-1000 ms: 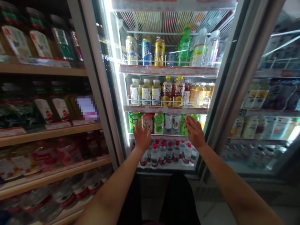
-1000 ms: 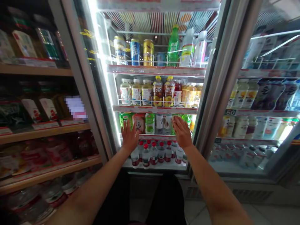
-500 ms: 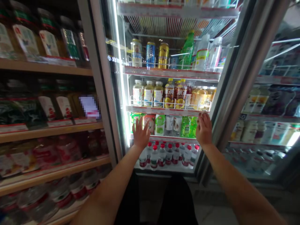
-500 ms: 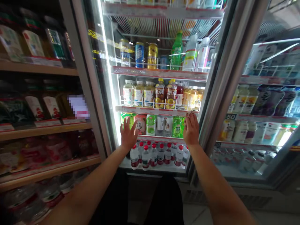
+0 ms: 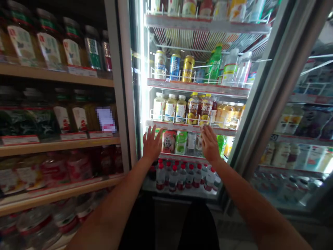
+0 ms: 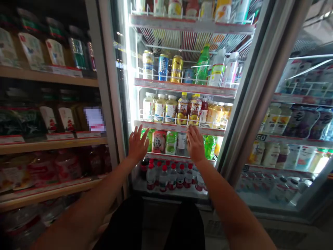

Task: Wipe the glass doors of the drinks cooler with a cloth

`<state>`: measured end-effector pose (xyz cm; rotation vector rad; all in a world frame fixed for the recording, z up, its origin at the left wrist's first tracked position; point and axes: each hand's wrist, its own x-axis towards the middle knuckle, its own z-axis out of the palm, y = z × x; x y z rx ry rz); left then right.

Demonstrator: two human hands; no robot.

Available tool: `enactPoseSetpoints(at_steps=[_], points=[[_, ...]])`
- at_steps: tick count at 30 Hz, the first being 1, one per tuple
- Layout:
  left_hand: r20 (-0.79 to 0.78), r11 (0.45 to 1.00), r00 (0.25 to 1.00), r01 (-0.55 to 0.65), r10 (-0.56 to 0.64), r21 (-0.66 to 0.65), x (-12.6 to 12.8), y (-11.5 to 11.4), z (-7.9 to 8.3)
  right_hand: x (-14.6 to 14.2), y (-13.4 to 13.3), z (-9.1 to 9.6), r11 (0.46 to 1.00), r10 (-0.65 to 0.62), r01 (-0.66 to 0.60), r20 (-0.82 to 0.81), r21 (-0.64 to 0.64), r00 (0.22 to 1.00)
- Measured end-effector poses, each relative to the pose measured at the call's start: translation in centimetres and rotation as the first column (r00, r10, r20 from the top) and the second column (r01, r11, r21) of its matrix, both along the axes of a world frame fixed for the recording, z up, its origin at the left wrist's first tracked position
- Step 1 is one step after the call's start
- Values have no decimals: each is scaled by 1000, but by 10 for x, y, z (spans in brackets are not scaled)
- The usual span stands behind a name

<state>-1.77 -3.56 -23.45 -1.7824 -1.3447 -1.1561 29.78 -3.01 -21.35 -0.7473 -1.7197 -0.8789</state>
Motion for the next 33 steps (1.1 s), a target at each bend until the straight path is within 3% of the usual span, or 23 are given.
enactPoseSetpoints(at_steps=[4,8,10,16,22,26,29,33], points=[[-47,1000,999,-5,4,-27,-10,-2,-4,-25,0,1,996,13,5,202,-87,979],[-44,1000,999,-20,19,-13,-18,-3,-3,-46,6,26,999,25,-23,75,-27,997],[-11,1000,1000,-29,29,-12,-19,-3,-5,-62,7,28,998,25,-22,58,-58,998],[-16,1000,1000,-20,19,-20,-20,-3,-11,-110,2,19,967,79,17,365,-253,928],[-39,1000,999,15,-15,-7,-31,-3,-20,-142,4,40,970,57,4,242,-244,969],[-21,999,998,54,-54,-3,-36,-3,-31,-168,3,38,954,155,-16,450,-298,879],[-1,997,997,72,-72,7,-40,-2,-27,-183,6,54,958,172,-29,492,-285,854],[18,996,997,68,-69,50,-44,0,-13,-194,11,84,968,125,-42,330,-249,936]])
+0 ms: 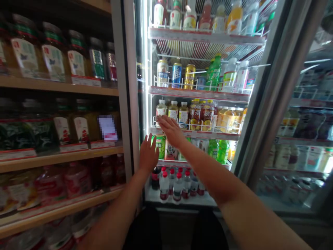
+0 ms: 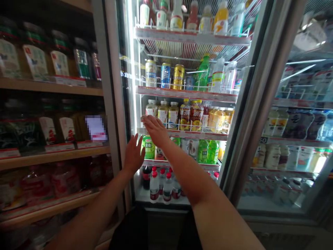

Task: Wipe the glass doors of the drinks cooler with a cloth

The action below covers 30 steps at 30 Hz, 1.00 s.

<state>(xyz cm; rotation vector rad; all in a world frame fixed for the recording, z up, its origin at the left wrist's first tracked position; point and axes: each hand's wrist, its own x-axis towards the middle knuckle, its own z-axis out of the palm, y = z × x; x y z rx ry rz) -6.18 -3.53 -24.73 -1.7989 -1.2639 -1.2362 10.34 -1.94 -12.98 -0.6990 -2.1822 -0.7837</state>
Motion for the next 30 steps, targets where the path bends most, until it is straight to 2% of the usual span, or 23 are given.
enactPoseSetpoints(at_steps=[2,5,7,8,12,14,16,18,19,22,24,25,28,30], points=[[-1,1000,1000,9,-9,7,-1,0,3,-3,-1,4,1000,-16,16,-17,-15,1000],[-2,1000,1000,22,-21,6,-1,-1,3,-4,-3,4,999,0,4,104,-36,995],[0,1000,1000,20,-20,14,-2,-1,4,1,-3,11,1000,10,-6,138,-28,990],[0,1000,1000,18,-18,19,-2,-1,6,5,-3,18,1000,1,1,105,-14,994],[-11,999,1000,11,-10,32,-1,-1,17,35,1,43,995,-69,79,-133,68,989],[-10,999,1000,9,-9,38,0,1,23,54,2,46,993,-60,68,-88,94,994],[-3,998,1000,8,-8,57,3,2,30,71,2,44,995,-25,21,42,99,999],[-11,997,1000,7,-6,79,8,5,41,88,3,44,994,-15,3,97,113,995],[-21,996,1000,8,-6,89,11,7,49,96,4,45,991,-29,20,63,134,998],[-63,994,998,27,-20,104,22,11,77,115,6,49,970,-95,134,-192,202,977],[-85,993,996,40,-31,113,31,13,95,126,6,45,963,-110,168,-262,210,959],[-93,993,995,44,-33,114,36,15,102,131,6,41,968,-103,148,-215,205,971],[-90,994,995,39,-30,99,46,21,111,146,2,28,988,-37,22,92,153,995],[-76,995,997,33,-26,91,48,26,109,160,-1,25,990,-33,13,140,143,990]])
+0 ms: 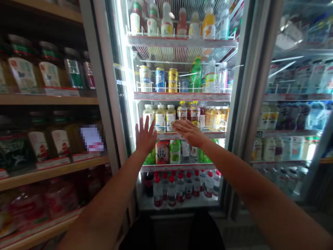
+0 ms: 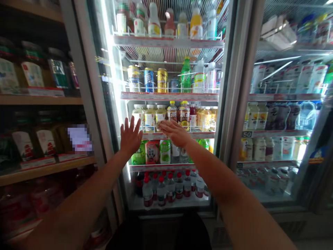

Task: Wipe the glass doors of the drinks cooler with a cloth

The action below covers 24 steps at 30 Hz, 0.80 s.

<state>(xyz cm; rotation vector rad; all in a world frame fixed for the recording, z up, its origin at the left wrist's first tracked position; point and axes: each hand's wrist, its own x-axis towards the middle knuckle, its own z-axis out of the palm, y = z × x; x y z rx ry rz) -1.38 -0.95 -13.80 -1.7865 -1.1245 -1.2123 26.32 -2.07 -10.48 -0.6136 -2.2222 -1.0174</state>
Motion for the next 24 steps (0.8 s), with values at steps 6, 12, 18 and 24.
enactPoseSetpoints(at_steps=[6,12,18,24], points=[[8,1000,1000,13,-13,-1,-3,11,-9,52,-4,4,984,-111,155,-388,84,915],[12,1000,1000,14,-15,17,-2,15,-11,100,-8,-17,980,-112,159,-324,122,939],[10,1000,1000,10,-10,9,-2,15,-11,124,-8,-58,972,-114,201,-506,120,855],[3,1000,1000,-4,4,11,-2,12,-10,134,4,-38,958,-56,213,-605,191,794]])
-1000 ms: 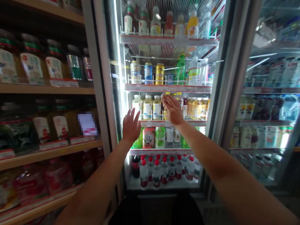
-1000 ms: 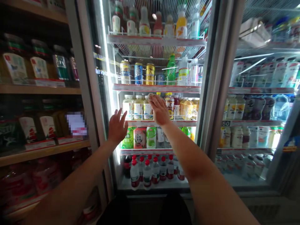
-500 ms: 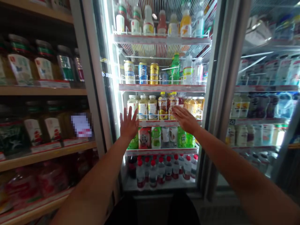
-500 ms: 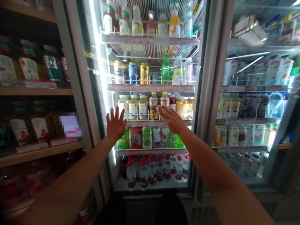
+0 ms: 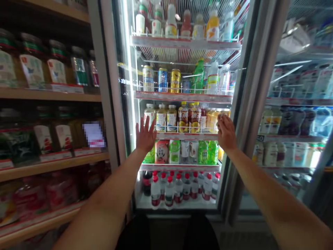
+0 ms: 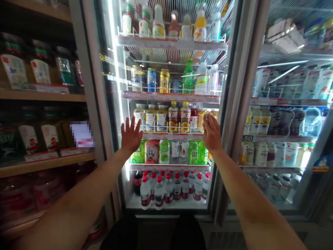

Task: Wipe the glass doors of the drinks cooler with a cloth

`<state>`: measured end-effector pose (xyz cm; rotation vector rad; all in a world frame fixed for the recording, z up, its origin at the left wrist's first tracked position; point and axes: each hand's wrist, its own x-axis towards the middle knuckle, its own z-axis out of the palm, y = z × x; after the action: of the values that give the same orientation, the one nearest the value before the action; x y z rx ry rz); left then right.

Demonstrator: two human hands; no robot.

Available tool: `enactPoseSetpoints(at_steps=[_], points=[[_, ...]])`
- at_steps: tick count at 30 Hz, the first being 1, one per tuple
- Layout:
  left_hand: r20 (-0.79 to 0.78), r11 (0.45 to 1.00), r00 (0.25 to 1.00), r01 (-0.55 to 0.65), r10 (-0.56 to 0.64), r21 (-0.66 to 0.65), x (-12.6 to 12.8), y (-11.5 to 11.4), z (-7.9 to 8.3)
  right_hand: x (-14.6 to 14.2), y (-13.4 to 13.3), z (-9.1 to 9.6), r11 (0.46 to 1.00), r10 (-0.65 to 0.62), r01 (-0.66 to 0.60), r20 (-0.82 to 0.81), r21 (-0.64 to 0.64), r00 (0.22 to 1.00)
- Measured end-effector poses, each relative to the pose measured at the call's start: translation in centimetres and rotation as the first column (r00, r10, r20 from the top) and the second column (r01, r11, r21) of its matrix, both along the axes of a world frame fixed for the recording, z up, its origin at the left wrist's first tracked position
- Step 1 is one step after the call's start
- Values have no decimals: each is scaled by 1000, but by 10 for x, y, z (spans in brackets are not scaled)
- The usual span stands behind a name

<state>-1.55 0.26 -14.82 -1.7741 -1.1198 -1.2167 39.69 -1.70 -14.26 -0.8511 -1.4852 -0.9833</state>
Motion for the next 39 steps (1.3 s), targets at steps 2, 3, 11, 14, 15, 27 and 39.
enactPoseSetpoints(at_steps=[2,3,11,14,15,27,39], points=[[-8,1000,1000,-10,10,17,0,0,-1,-5,5,12,998,3,6,-163,58,987],[-7,1000,1000,-15,15,26,1,1,-1,-10,7,15,998,8,6,-206,66,978],[-15,994,999,-34,35,103,-3,-5,1,-47,12,63,997,71,-71,-69,-1,995],[-36,992,999,-24,29,126,-11,-6,7,-60,19,93,997,73,-66,-159,44,985],[-41,991,999,-22,28,130,-14,-6,9,-67,20,97,996,72,-64,-167,54,983],[-49,996,999,11,-6,87,-30,5,12,-182,10,110,985,142,-122,180,-122,973],[-43,997,999,19,-16,76,-29,1,12,-268,9,128,958,194,-112,307,-264,932]])
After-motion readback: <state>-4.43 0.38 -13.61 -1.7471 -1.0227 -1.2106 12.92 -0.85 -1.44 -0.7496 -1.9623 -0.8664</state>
